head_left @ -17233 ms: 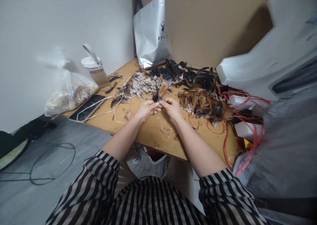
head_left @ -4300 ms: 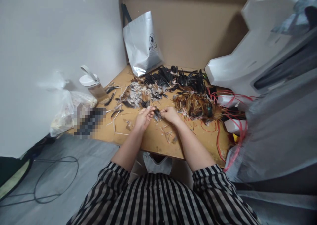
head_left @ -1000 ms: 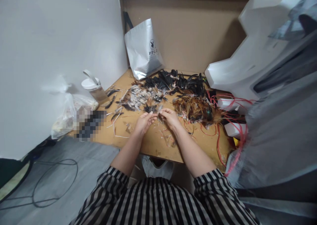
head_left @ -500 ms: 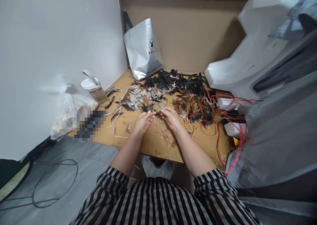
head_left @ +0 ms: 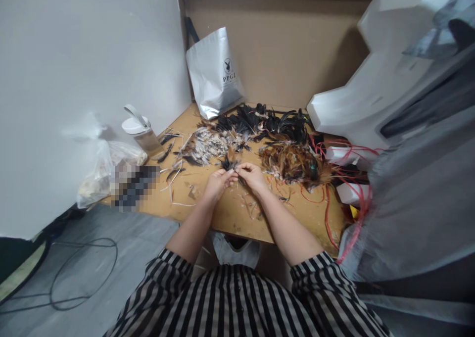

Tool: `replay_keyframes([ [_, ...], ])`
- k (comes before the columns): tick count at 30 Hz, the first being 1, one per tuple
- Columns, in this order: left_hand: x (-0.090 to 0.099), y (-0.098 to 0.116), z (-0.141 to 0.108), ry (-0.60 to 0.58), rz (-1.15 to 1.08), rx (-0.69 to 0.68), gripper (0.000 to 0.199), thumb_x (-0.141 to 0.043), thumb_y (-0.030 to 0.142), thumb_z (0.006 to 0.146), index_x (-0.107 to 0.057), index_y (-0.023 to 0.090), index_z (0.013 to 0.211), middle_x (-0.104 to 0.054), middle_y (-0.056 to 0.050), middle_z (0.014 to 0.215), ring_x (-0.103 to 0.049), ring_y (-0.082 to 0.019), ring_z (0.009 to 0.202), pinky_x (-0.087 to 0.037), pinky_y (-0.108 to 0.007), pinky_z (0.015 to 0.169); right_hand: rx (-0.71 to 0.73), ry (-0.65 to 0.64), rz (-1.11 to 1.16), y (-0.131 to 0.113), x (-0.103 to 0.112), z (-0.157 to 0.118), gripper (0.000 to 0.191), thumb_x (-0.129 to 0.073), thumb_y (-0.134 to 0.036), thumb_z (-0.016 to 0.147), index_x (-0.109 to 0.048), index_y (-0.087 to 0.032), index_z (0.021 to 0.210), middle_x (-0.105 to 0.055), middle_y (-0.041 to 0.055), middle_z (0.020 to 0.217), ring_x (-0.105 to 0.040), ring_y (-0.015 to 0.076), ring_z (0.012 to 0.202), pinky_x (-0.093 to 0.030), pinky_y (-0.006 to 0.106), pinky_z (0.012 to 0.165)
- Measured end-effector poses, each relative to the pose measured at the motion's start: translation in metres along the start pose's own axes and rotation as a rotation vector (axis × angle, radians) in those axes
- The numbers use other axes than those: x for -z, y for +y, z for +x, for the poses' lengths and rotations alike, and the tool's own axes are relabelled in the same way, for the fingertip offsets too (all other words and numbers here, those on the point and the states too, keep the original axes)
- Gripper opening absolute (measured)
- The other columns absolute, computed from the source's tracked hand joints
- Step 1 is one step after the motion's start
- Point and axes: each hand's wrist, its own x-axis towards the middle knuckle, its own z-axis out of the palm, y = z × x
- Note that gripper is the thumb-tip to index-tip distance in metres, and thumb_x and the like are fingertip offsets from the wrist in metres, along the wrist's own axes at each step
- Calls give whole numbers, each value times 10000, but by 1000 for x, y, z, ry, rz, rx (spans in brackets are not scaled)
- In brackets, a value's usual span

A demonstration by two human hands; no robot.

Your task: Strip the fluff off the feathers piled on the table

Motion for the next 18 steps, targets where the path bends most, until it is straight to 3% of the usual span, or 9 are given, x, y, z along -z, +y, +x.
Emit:
replay_keyframes([
  [4, 0, -2, 1, 21, 40, -24, 203, -702, 263, 612, -612, 90, 668, -636, -42, 616, -548, -63, 498, -397, -167, 477, 27, -6, -3, 2, 2, 2, 176, -683, -285, 555, -614, -158, 656, -588, -17, 586, -484, 88, 520, -374, 226, 540],
  [8, 3, 1, 1, 4, -47, -24, 196, -699, 256, 623, -608, 92, 678, -626, -25, 614, -527, -38, 491, -394, -143, 476, -10, -16, 115, -6, 12, 5, 265, -688, -309, 575, -636, -167, 792, -617, -7, 658, -507, 77, 523, -371, 202, 498],
  [13, 6, 4, 2, -19, -182, 10, 159, -688, 209, 642, -608, 93, 715, -622, -12, 632, -521, -20, 494, -394, -114, 472, -107, -201, 113, -15, 18, 1, 388, -703, -345, 575, -623, -177, 916, -645, 21, 771, -438, 31, 422, -277, 163, 370],
  [18, 5, 6, 2, -15, -207, 17, 106, -653, 171, 680, -602, 92, 727, -616, -10, 632, -525, -20, 505, -399, -109, 477, -165, -330, 67, -10, 10, -4, 395, -723, -352, 551, -622, -167, 884, -637, 10, 680, -462, 46, 429, -306, 167, 380],
])
